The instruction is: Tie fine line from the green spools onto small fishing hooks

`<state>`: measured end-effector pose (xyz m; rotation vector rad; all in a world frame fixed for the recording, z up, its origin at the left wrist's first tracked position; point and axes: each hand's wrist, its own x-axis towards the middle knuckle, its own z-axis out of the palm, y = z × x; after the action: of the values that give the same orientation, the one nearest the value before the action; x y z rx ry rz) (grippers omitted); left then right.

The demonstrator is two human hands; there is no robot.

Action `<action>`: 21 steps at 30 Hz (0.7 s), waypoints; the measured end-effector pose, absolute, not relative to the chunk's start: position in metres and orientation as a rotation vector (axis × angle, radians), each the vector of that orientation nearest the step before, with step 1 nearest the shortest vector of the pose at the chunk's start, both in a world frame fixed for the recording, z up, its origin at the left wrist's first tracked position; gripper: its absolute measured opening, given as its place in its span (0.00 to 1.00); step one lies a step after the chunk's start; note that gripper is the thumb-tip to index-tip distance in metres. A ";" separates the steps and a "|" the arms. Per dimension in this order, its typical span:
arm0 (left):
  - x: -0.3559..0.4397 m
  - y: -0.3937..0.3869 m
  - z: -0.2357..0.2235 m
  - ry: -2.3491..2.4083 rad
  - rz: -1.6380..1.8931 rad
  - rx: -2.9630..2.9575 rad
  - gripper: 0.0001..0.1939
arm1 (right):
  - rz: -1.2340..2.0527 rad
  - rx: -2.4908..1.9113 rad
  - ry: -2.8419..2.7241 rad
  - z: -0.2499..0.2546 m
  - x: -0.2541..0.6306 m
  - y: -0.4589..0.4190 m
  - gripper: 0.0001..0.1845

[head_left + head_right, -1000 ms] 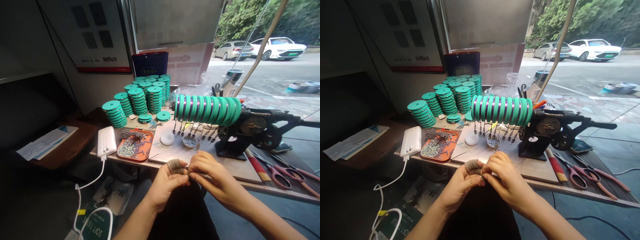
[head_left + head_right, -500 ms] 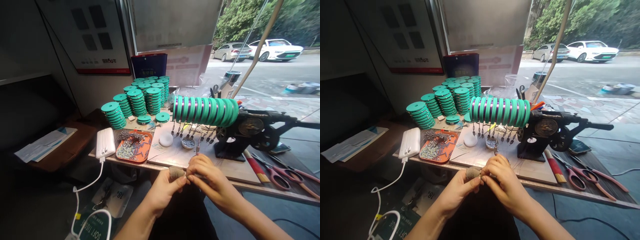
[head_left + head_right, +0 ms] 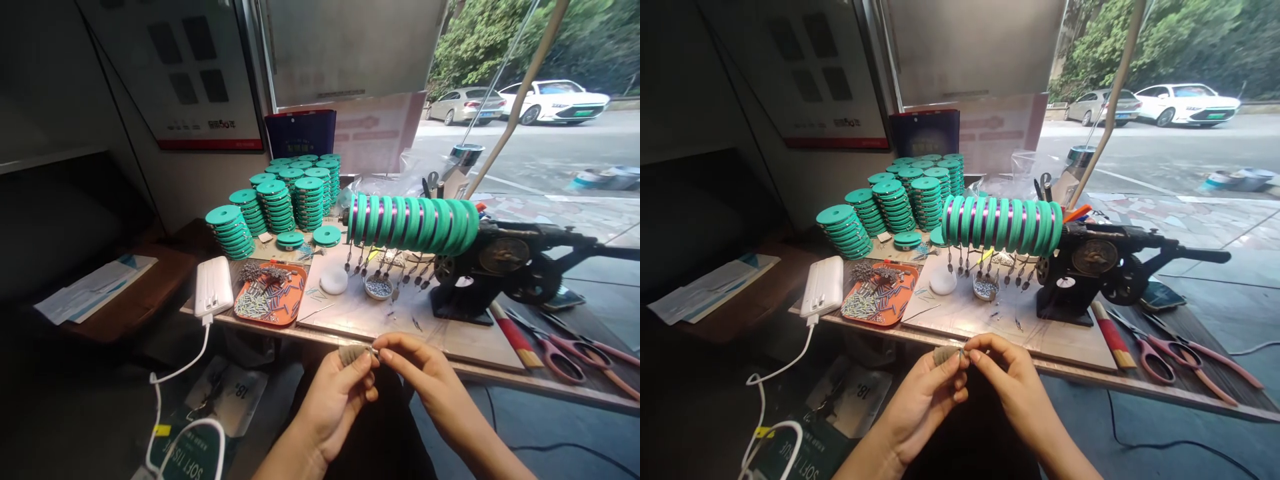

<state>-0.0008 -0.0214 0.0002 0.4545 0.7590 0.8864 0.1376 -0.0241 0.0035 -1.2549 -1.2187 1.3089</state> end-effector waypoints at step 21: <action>-0.003 -0.029 0.000 0.891 0.957 0.856 0.11 | 1.799 -0.875 -0.913 -0.011 0.128 -0.022 0.08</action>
<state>-0.0033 -0.0287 0.0005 0.8565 0.8907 0.9575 0.1278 -0.0218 -0.0106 -0.8749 -0.9127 1.7988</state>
